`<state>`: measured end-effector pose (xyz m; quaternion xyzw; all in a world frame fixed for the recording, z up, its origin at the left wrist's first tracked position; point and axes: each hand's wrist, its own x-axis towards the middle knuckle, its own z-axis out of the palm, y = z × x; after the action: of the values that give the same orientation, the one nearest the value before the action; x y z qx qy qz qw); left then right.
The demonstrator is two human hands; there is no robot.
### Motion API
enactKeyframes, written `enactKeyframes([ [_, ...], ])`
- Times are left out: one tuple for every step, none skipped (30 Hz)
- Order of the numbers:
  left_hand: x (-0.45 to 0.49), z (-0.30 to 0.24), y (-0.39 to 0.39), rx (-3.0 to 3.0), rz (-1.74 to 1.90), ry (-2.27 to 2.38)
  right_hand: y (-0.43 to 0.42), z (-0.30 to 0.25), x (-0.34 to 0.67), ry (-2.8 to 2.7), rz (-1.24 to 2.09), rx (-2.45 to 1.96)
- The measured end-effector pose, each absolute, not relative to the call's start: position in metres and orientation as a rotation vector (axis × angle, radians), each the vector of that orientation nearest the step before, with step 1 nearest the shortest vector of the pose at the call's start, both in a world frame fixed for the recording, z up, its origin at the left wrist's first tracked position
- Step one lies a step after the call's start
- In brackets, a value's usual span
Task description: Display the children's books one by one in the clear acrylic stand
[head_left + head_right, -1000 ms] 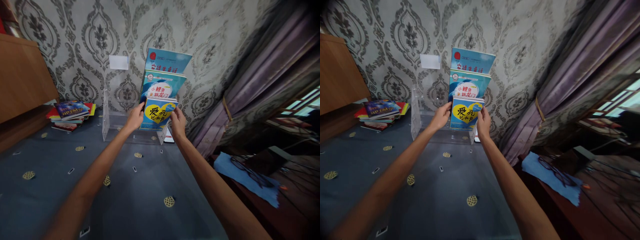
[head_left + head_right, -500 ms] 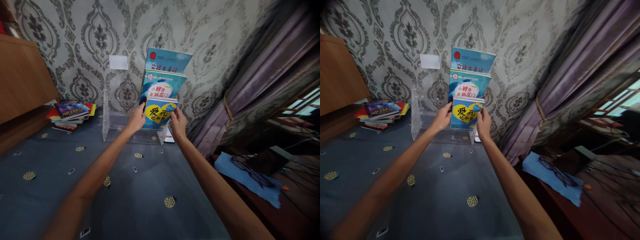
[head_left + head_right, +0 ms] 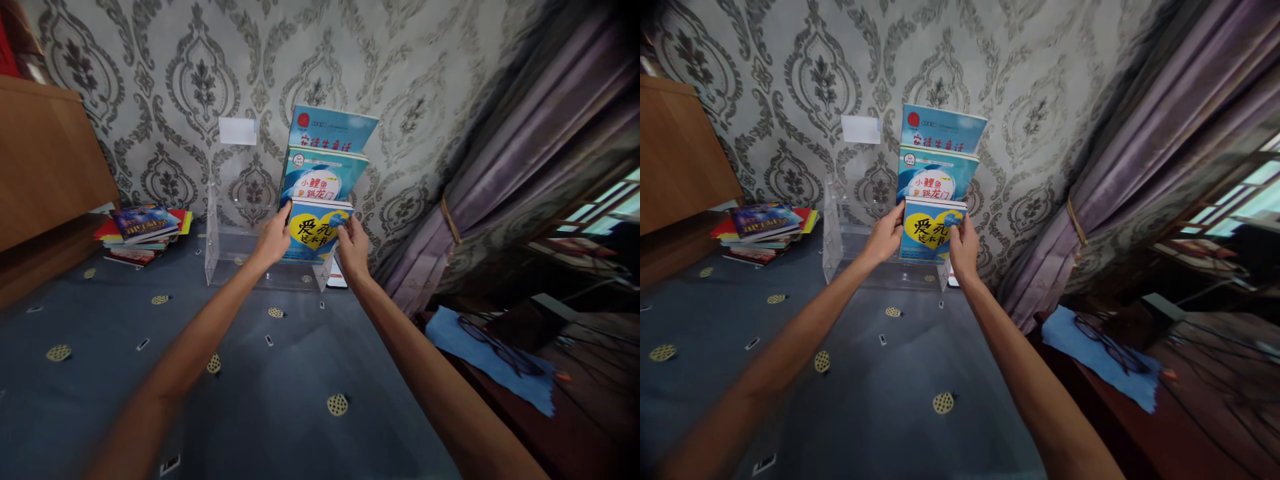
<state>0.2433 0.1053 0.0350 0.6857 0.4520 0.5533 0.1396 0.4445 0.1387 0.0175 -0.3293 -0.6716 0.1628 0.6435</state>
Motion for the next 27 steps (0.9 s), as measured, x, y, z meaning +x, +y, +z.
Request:
enactKeyframes([
  [0.242,0.034,0.107,1.972,1.594,1.292,0.139,0.017,0.445,-1.534,0.387,-0.746],
  [0.239,0.033,0.108,1.959,1.583,1.277,0.139,0.017,0.445,-1.536,0.405,-0.743],
  [0.236,0.031,0.108,1.941,1.567,1.266,0.139,0.017,0.445,-1.534,0.423,-0.738],
  [0.232,0.028,0.108,1.923,1.546,1.272,0.139,0.016,0.446,-1.525,0.436,-0.735],
  [0.229,0.024,0.107,1.915,1.515,1.315,0.138,0.015,0.446,-1.512,0.448,-0.734],
  [0.225,0.020,0.105,1.917,1.478,1.392,0.138,0.014,0.447,-1.497,0.460,-0.737],
  [0.222,0.016,0.101,1.925,1.438,1.489,0.139,0.012,0.448,-1.482,0.475,-0.745],
  [0.220,0.012,0.097,1.938,1.395,1.589,0.139,0.009,0.448,-1.470,0.495,-0.758],
  [0.219,0.008,0.092,1.952,1.354,1.677,0.140,0.006,0.449,-1.462,0.518,-0.776],
  [0.220,0.005,0.086,1.964,1.318,1.741,0.141,0.003,0.450,-1.461,0.539,-0.794],
  [0.222,0.003,0.081,1.973,1.291,1.781,0.142,-0.001,0.452,-1.462,0.551,-0.811],
  [0.225,0.002,0.077,1.982,1.269,1.805,0.143,-0.005,0.452,-1.464,0.555,-0.825],
  [0.229,0.002,0.072,1.996,1.244,1.833,0.144,-0.008,0.453,-1.470,0.552,-0.831],
  [0.233,0.002,0.069,2.012,1.218,1.859,0.145,-0.011,0.454,-1.478,0.544,-0.832],
  [0.237,0.003,0.066,2.027,1.195,1.883,0.146,-0.013,0.455,-1.484,0.537,-0.829],
  [0.241,0.004,0.064,2.041,1.174,1.904,0.146,-0.014,0.455,-1.489,0.532,-0.826],
  [0.245,0.005,0.062,2.054,1.155,1.921,0.147,-0.015,0.456,-1.493,0.529,-0.825],
  [0.249,0.007,0.060,2.064,1.138,1.936,0.148,-0.016,0.456,-1.496,0.526,-0.826],
  [0.252,0.008,0.058,2.073,1.124,1.946,0.149,-0.016,0.457,-1.500,0.522,-0.828],
  [0.256,0.010,0.057,2.078,1.107,1.955,0.150,-0.016,0.457,-1.505,0.517,-0.828],
  [0.258,0.011,0.055,2.075,1.087,1.962,0.151,-0.016,0.458,-1.511,0.510,-0.827],
  [0.261,0.013,0.054,2.065,1.066,1.968,0.152,-0.016,0.458,-1.517,0.501,-0.826],
  [0.263,0.014,0.053,2.050,1.047,1.974,0.153,-0.016,0.459,-1.521,0.493,-0.824],
  [0.265,0.015,0.052,2.031,1.029,1.983,0.154,-0.016,0.459,-1.522,0.485,-0.825],
  [0.266,0.016,0.051,2.013,1.015,1.993,0.155,-0.016,0.459,-1.521,0.480,-0.827],
  [0.267,0.017,0.050,2.000,1.007,2.001,0.155,-0.016,0.459,-1.520,0.475,-0.830],
  [0.268,0.018,0.050,1.998,1.005,2.006,0.155,-0.017,0.458,-1.521,0.471,-0.829],
])
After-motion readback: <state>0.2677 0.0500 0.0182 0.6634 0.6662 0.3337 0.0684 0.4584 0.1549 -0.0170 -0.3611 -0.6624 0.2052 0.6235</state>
